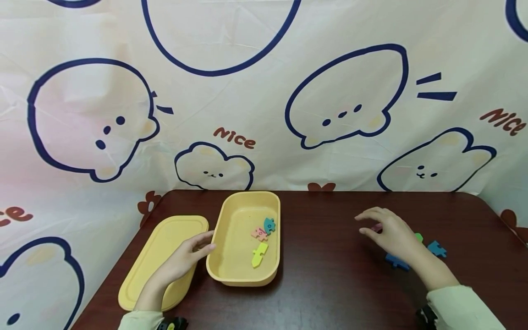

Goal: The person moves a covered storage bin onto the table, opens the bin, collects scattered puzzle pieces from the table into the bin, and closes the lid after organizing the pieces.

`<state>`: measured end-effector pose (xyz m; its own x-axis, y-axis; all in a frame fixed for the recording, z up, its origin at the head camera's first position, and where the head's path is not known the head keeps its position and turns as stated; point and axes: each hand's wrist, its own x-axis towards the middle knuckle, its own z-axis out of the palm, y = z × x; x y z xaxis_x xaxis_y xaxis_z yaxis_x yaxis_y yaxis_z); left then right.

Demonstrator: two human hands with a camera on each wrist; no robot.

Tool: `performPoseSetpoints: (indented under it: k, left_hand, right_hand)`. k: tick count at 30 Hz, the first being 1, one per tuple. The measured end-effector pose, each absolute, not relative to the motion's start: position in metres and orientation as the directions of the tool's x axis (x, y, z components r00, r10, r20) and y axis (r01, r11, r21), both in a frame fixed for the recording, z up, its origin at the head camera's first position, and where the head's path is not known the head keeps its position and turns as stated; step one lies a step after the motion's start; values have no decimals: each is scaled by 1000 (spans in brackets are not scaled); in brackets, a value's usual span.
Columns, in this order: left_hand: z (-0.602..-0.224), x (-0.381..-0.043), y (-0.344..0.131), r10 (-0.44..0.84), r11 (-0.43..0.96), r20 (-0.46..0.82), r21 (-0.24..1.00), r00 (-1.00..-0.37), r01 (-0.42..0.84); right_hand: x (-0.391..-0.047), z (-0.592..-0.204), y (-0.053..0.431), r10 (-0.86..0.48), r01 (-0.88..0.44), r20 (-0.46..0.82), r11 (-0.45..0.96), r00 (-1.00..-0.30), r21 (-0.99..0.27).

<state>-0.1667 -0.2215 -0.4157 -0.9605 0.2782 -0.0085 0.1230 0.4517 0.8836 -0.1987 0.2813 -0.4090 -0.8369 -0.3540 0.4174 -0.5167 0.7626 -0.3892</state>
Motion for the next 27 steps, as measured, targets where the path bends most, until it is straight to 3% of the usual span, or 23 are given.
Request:
performPoseSetpoints:
  k: [27]
  left_hand:
    - [-414, -166, -221, 270, 461, -23, 881, -963, 108]
  right_hand:
    - [-216, -428, 320, -324, -443, 338, 814, -883, -377]
